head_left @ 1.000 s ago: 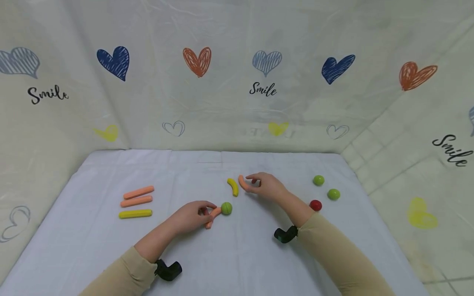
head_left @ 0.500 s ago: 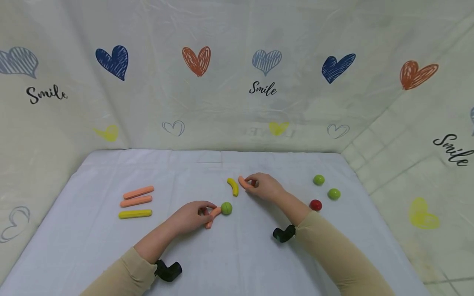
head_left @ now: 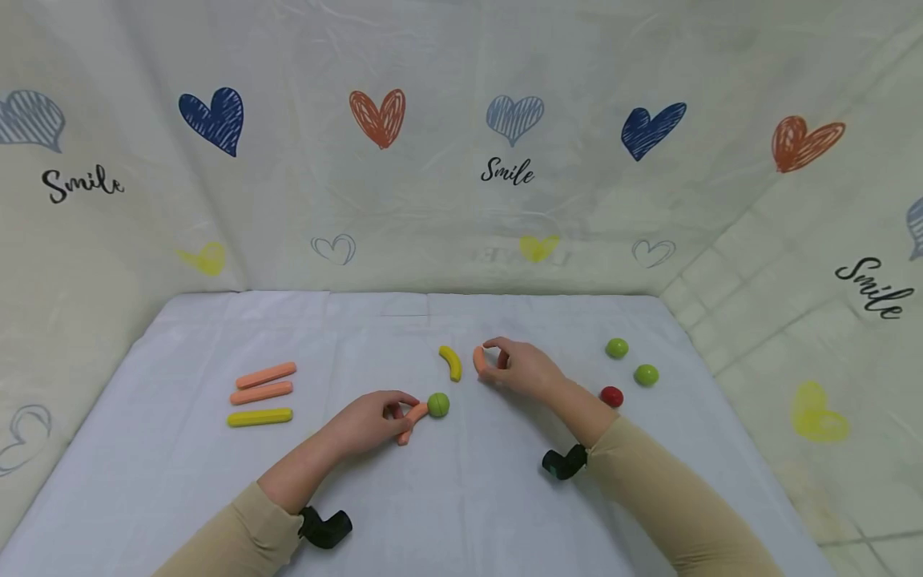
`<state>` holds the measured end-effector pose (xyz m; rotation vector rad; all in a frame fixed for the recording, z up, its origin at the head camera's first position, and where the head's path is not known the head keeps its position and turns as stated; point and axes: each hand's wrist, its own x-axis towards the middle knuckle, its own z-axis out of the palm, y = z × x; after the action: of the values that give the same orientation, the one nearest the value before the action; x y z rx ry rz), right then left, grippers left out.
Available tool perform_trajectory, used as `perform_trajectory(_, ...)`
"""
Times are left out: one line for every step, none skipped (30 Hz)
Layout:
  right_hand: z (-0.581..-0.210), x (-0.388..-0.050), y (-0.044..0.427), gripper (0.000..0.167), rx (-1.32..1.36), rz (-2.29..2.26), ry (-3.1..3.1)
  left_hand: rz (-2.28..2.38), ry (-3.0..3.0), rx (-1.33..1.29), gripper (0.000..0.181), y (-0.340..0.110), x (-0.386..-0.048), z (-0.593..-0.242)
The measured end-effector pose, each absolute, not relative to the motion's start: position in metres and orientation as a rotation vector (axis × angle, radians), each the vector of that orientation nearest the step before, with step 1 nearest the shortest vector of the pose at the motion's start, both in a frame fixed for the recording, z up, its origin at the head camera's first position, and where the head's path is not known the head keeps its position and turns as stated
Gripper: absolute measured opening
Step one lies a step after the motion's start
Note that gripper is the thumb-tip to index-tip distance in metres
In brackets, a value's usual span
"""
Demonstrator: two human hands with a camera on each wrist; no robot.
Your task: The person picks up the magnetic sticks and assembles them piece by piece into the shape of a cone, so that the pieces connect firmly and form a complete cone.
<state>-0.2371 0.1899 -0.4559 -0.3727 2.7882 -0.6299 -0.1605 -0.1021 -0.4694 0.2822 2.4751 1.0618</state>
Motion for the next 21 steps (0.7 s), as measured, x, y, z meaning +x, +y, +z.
perform_trajectory(-0.456,-0.239,0.192,0.049,-0.381,-0.634,2.787,1.060,2.476,0.281,0.030,-0.102,-0.160,-0.469)
perform_trajectory(-0.456,-0.241,0.194,0.047,-0.394,-0.636,2.791,1.059,2.477,0.279,0.031,-0.102,-0.160,-0.469)
perform_trajectory(-0.456,-0.243,0.195,0.045,-0.414,-0.647,2.793,1.058,2.479,0.277,0.031,-0.102,-0.160,-0.469)
perform_trajectory(-0.456,-0.245,0.197,0.043,-0.439,-0.659,2.795,1.059,2.479,0.275,0.031,-0.103,-0.160,-0.469)
perform_trajectory(-0.456,-0.246,0.199,0.042,-0.473,-0.670,2.795,1.059,2.480,0.274,0.031,-0.103,-0.160,-0.470)
perform_trajectory(-0.455,-0.248,0.200,0.040,-0.501,-0.681,2.792,1.060,2.481,0.275,0.031,-0.103,-0.160,-0.470)
perform_trajectory(-0.454,-0.249,0.201,0.040,-0.536,-0.690,2.789,1.062,2.482,0.275,0.031,-0.103,-0.160,-0.470)
perform_trajectory(-0.453,-0.250,0.201,0.039,-0.569,-0.690,2.787,1.064,2.482,0.276,0.031,-0.104,-0.160,-0.470)
perform_trajectory(-0.451,-0.250,0.201,0.038,-0.601,-0.689,2.779,1.067,2.482,0.277,0.031,-0.104,-0.159,-0.470)
perform_trajectory(-0.449,-0.251,0.201,0.037,-0.626,-0.688,2.767,1.067,2.483,0.280,0.031,-0.104,-0.159,-0.470)
perform_trajectory(-0.447,-0.252,0.200,0.036,-0.650,-0.676,2.753,1.068,2.484,0.282,0.031,-0.104,-0.159,-0.470)
perform_trajectory(-0.446,-0.254,0.199,0.035,-0.673,-0.657,2.739,1.068,2.484,0.284,0.031,-0.103,-0.159,-0.470)
perform_trajectory(-0.445,-0.255,0.199,0.033,-0.704,-0.643,2.722,1.070,2.483,0.284,0.031,-0.103,-0.159,-0.470)
perform_trajectory(-0.444,-0.257,0.198,0.032,-0.737,-0.626,2.705,1.069,2.483,0.285,0.031,-0.103,-0.159,-0.470)
perform_trajectory(-0.444,-0.258,0.197,0.032,-0.765,-0.604,2.688,1.070,2.482,0.286,0.031,-0.103,-0.159,-0.470)
perform_trajectory(-0.443,-0.260,0.197,0.031,-0.797,-0.588,2.668,1.070,2.481,0.285,0.031,-0.103,-0.159,-0.470)
perform_trajectory(-0.443,-0.261,0.196,0.031,-0.830,-0.567,2.650,1.071,2.480,0.284,0.031,-0.103,-0.159,-0.470)
perform_trajectory(-0.443,-0.263,0.195,0.030,-0.856,-0.549,2.635,1.071,2.480,0.285,0.031,-0.103,-0.160,-0.470)
perform_trajectory(-0.443,-0.264,0.195,0.030,-0.876,-0.533,2.622,1.072,2.480,0.286,0.031,-0.103,-0.160,-0.470)
perform_trajectory(-0.443,-0.264,0.194,0.030,-0.888,-0.516,2.615,1.071,2.482,0.289,0.031,-0.103,-0.160,-0.470)
perform_trajectory(-0.443,-0.265,0.194,0.029,-0.896,-0.499,2.612,1.071,2.484,0.291,0.031,-0.103,-0.160,-0.471)
